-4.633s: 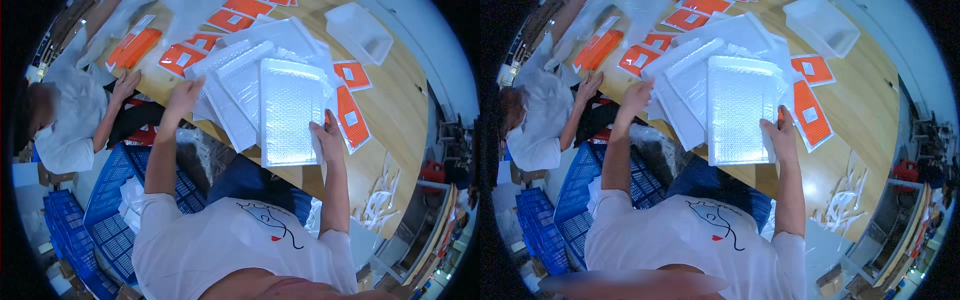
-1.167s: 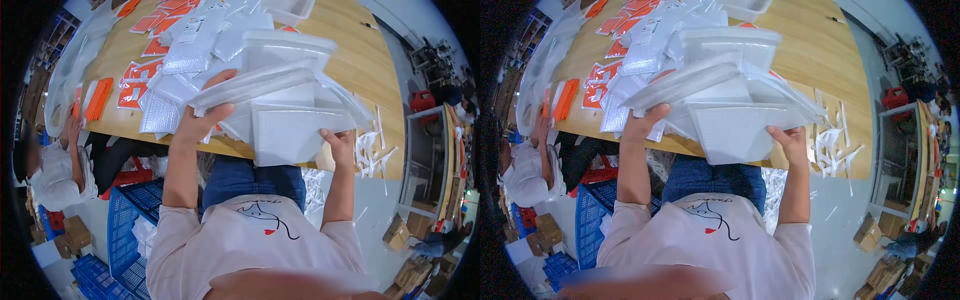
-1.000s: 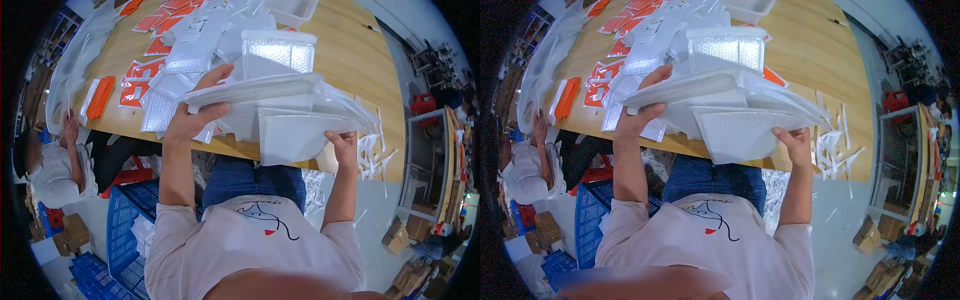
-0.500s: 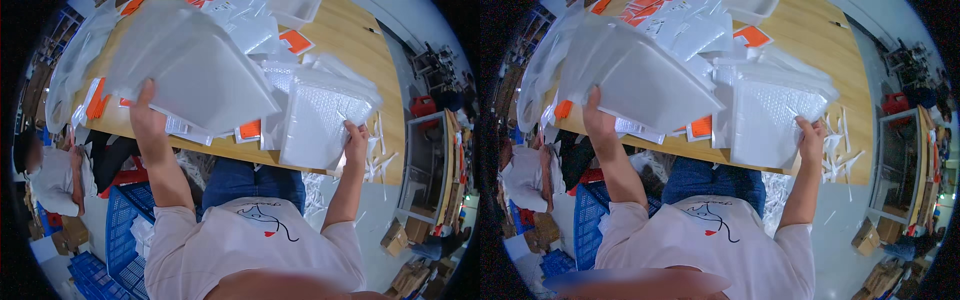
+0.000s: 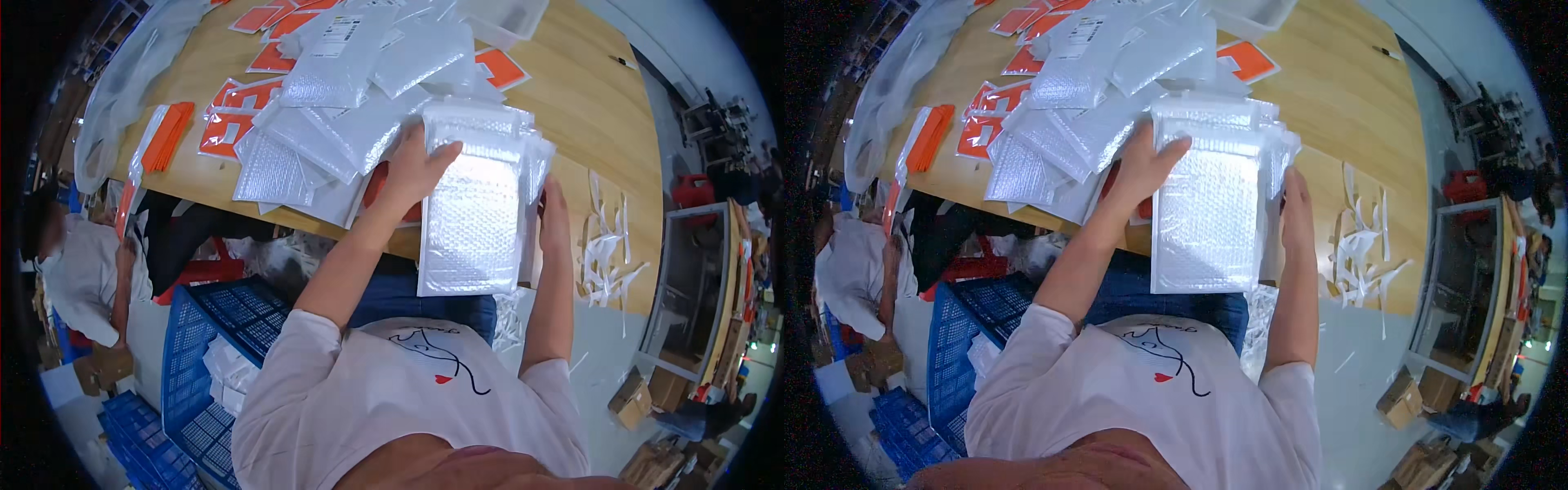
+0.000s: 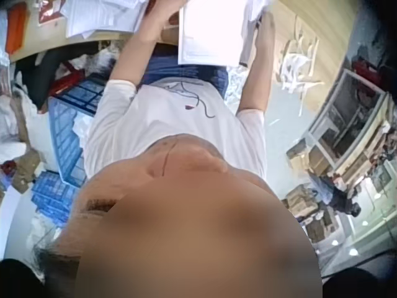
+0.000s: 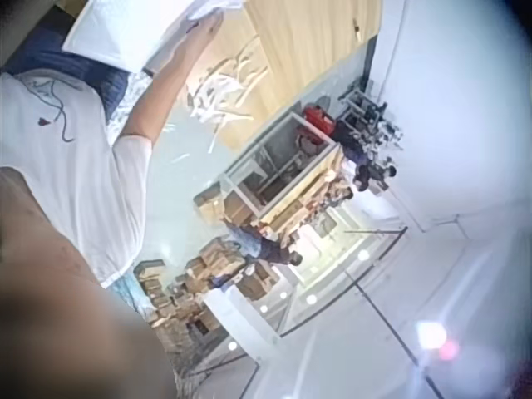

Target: Sorting and stacking white plastic shipping envelopes at a factory workbench.

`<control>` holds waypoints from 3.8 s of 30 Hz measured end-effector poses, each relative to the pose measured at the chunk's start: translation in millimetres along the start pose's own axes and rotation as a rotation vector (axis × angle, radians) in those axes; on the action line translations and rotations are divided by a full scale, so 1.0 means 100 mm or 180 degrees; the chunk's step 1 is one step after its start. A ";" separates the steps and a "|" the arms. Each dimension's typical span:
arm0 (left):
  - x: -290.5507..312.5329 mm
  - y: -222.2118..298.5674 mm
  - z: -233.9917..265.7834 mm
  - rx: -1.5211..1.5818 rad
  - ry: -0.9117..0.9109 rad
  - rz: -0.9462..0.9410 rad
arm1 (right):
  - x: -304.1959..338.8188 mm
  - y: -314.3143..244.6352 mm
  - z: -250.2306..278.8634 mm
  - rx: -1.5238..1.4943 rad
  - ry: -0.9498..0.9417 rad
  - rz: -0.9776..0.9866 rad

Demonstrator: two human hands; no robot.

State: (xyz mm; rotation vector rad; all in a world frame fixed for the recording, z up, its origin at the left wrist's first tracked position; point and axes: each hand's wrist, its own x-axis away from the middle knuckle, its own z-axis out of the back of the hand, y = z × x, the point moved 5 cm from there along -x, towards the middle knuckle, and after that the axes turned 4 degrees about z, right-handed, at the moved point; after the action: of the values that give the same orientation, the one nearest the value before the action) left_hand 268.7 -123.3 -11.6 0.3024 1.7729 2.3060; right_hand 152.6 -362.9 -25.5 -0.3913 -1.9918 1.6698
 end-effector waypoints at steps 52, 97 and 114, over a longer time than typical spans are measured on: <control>0.07 0.83 0.85 -0.0104 -0.0269 -0.0139 | 0.10 0.36 0.56 -0.0186 0.0089 -0.0463; 0.41 1.76 1.27 0.0462 0.1030 -0.1150 | 0.13 0.31 0.47 -0.0241 0.0168 -0.0342; 0.66 0.74 -0.14 -0.2360 -0.1495 -0.2247 | 0.19 0.17 0.46 -0.0363 0.0039 -0.0724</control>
State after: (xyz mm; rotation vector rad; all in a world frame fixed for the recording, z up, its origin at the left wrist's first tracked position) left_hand 198.7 -135.2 58.1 0.0519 0.5847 1.9516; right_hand 110.1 -387.4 -43.2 -0.2049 -2.0440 1.4162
